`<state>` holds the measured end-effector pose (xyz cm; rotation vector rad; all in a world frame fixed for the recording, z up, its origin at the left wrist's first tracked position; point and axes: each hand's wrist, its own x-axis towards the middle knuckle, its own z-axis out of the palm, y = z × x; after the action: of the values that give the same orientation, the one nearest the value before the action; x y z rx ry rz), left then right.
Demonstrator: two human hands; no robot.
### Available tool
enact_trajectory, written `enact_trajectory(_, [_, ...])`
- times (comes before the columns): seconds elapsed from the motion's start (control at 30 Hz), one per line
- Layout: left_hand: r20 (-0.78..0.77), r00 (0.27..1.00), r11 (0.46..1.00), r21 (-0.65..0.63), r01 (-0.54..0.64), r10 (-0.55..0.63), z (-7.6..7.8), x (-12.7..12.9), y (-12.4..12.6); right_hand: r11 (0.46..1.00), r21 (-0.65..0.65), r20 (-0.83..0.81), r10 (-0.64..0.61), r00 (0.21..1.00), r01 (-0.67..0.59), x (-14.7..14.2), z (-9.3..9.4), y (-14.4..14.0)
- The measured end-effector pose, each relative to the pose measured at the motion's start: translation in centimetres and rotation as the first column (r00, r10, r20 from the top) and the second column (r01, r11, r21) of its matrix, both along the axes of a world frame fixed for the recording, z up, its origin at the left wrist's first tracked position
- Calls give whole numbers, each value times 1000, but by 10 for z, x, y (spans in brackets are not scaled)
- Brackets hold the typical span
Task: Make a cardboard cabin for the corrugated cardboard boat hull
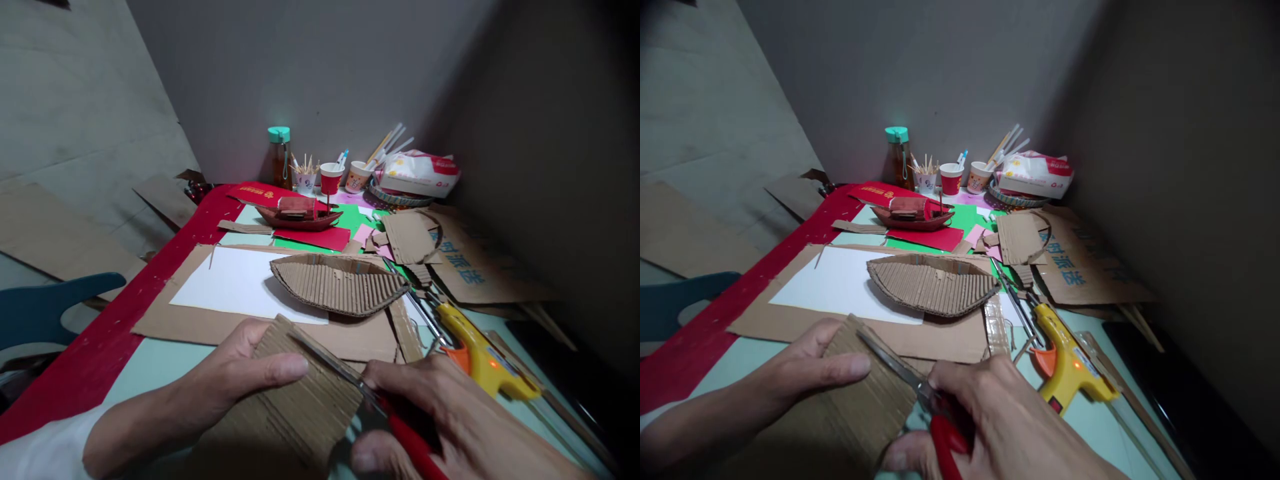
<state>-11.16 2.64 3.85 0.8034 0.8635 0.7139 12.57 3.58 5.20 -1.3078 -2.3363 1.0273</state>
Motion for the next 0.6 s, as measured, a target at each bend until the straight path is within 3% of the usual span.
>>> enact_trajectory(0.27, [-9,999,999,7,33,-33,-3,-1,0,999,-41,-6,-21,1000,21,-6,6,-1])
enact_trajectory(0.43, [20,998,998,30,58,-58,-1,3,-3,994,-77,142,-67,988,78,-12,9,-1])
enact_trajectory(0.6, [34,997,997,47,64,-66,-4,1,-3,996,-87,107,25,994,-16,-13,1,-2])
